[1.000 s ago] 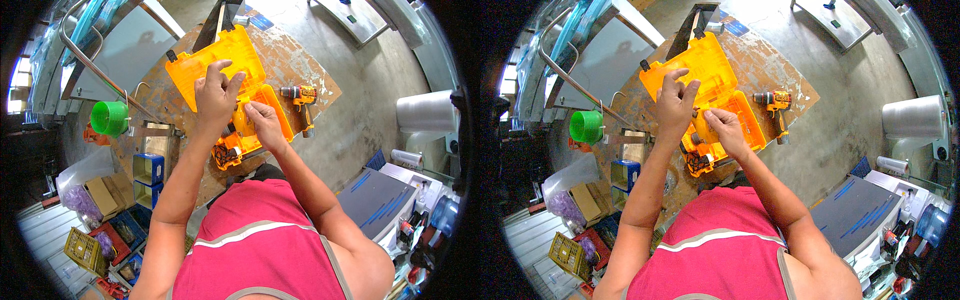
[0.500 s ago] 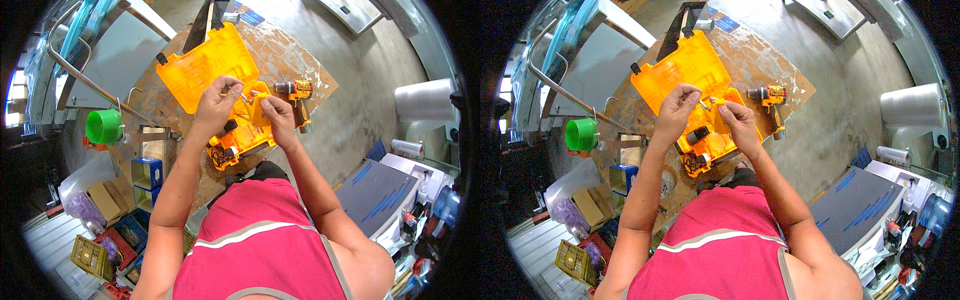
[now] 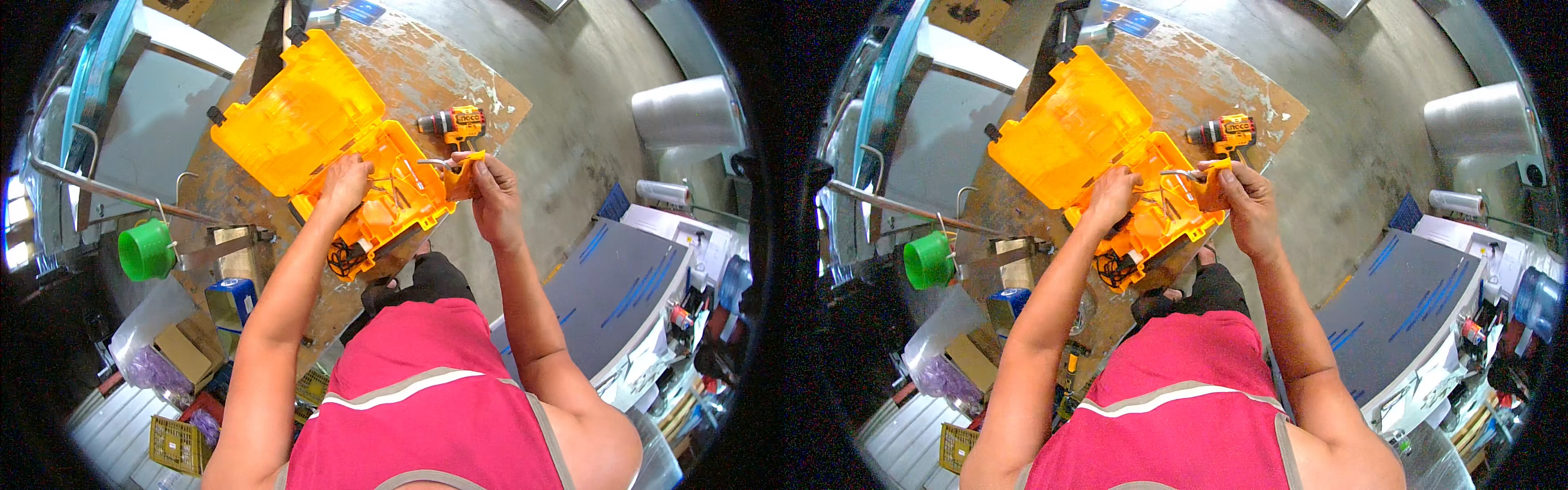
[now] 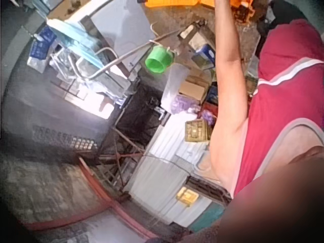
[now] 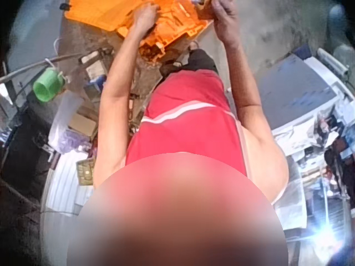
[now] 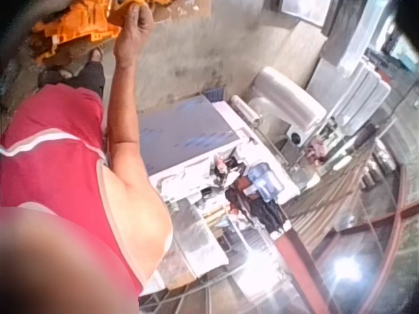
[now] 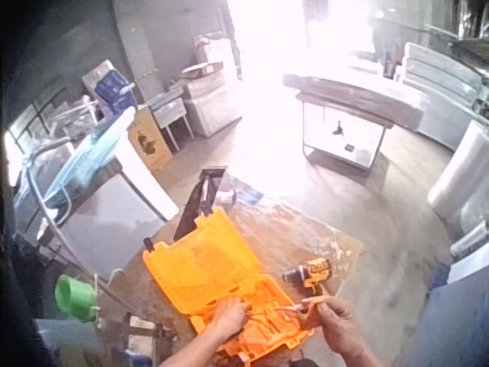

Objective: The person uses a cordless drill to fasten screws into a small metal frame. They retrieve screws and a drill bit from a yellow toolbox, attach the bit to the drill, and drive screws into the frame. The person also moves a yellow crate and handles a small white box from a shelf.

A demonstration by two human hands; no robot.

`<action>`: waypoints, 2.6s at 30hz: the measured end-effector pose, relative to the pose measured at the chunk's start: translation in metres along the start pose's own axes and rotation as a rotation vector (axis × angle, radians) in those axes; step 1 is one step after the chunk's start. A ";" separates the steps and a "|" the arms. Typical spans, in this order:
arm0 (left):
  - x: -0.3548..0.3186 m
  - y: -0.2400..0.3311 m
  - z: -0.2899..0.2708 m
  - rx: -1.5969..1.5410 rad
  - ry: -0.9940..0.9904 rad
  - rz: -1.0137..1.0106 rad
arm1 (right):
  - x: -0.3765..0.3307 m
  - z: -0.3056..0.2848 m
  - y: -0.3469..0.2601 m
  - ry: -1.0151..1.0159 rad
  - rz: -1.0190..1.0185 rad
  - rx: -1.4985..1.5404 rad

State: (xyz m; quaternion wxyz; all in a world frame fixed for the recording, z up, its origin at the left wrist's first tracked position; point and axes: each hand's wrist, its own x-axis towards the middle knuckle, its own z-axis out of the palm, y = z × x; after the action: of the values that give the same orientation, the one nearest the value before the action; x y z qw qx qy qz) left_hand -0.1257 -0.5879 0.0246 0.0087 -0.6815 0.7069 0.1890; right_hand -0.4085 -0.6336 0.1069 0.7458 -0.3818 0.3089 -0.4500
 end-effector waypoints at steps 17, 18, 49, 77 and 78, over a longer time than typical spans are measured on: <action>-0.009 0.004 -0.026 -0.433 0.064 -0.036 | -0.010 -0.029 0.033 0.140 0.183 -0.012; -0.014 0.010 -0.039 -0.471 0.114 -0.007 | -0.007 -0.029 0.037 0.121 0.200 -0.015; -0.009 -0.009 -0.069 -0.134 0.012 0.021 | 0.006 0.015 0.020 -0.148 0.153 -0.086; -0.049 0.082 -0.162 0.112 0.366 0.385 | 0.003 0.007 0.046 -0.058 0.242 -0.011; -0.049 0.083 -0.161 0.133 0.354 0.397 | 0.003 0.009 0.045 -0.078 0.236 -0.009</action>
State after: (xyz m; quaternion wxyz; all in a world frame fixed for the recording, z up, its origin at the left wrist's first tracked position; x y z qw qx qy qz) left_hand -0.1632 -0.5858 0.2087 -0.1076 -0.5499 0.8281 0.0181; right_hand -0.3804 -0.6200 0.0729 0.8033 -0.3634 0.3244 -0.3427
